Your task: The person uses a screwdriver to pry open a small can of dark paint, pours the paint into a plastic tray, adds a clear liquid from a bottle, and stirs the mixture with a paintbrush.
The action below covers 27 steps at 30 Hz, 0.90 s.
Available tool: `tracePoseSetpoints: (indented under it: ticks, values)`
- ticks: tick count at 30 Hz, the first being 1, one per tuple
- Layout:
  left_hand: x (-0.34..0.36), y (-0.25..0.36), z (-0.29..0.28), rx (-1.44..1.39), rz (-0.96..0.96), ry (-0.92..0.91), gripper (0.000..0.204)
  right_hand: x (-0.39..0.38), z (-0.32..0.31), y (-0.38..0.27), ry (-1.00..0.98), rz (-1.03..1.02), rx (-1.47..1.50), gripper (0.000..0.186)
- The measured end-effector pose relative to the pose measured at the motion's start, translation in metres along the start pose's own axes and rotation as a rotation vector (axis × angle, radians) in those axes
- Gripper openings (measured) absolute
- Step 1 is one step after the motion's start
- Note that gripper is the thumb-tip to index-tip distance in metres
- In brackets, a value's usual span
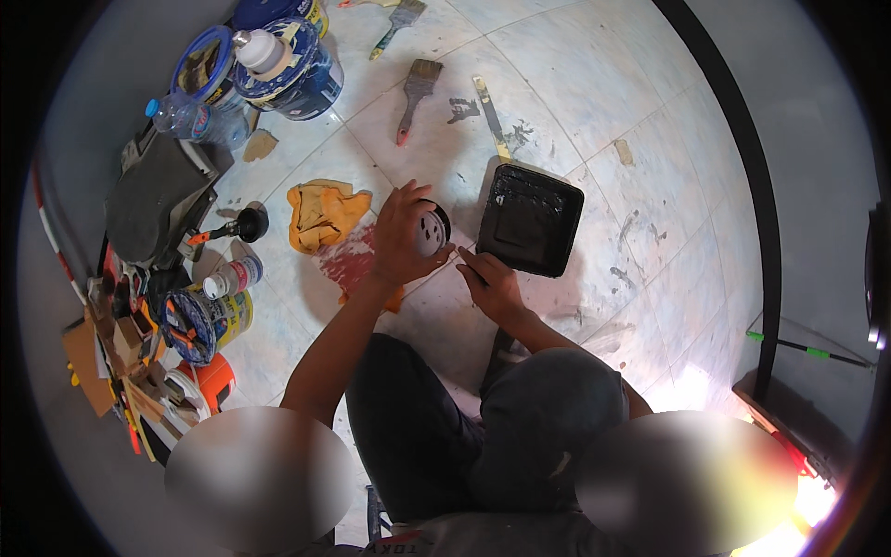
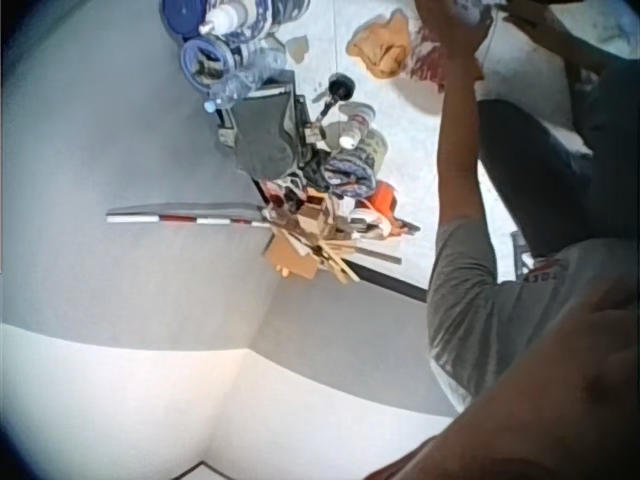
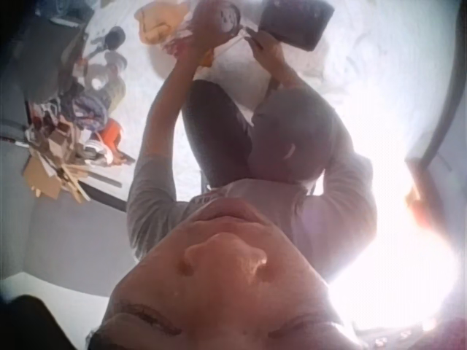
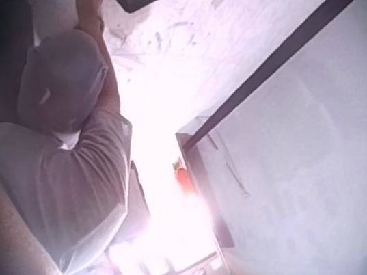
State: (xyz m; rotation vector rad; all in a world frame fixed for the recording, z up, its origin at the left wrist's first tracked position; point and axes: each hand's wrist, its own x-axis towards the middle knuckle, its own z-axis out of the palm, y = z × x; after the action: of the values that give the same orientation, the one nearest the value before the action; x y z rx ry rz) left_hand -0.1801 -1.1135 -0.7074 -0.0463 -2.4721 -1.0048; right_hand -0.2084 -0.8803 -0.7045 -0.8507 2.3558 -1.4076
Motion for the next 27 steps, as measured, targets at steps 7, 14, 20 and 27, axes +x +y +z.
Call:
tracePoseSetpoints:
  ticks: [7,14,20,27]
  values:
    - [-0.002,-0.001,0.004,-0.053,-0.002,0.063,0.072,0.0,0.001,0.001,0.022,-0.01,-0.013,0.035]
    - [-0.004,-0.002,0.009,-0.084,0.026,0.088,0.071,0.001,0.001,0.004,0.052,-0.035,0.038,0.035]
    - [-0.006,-0.005,0.011,-0.115,-0.004,0.117,0.071,0.002,0.0,0.004,0.039,0.02,0.066,0.032]
    - [-0.006,-0.005,0.009,-0.156,-0.014,0.109,0.068,0.003,-0.004,0.006,0.01,0.02,0.033,0.034]
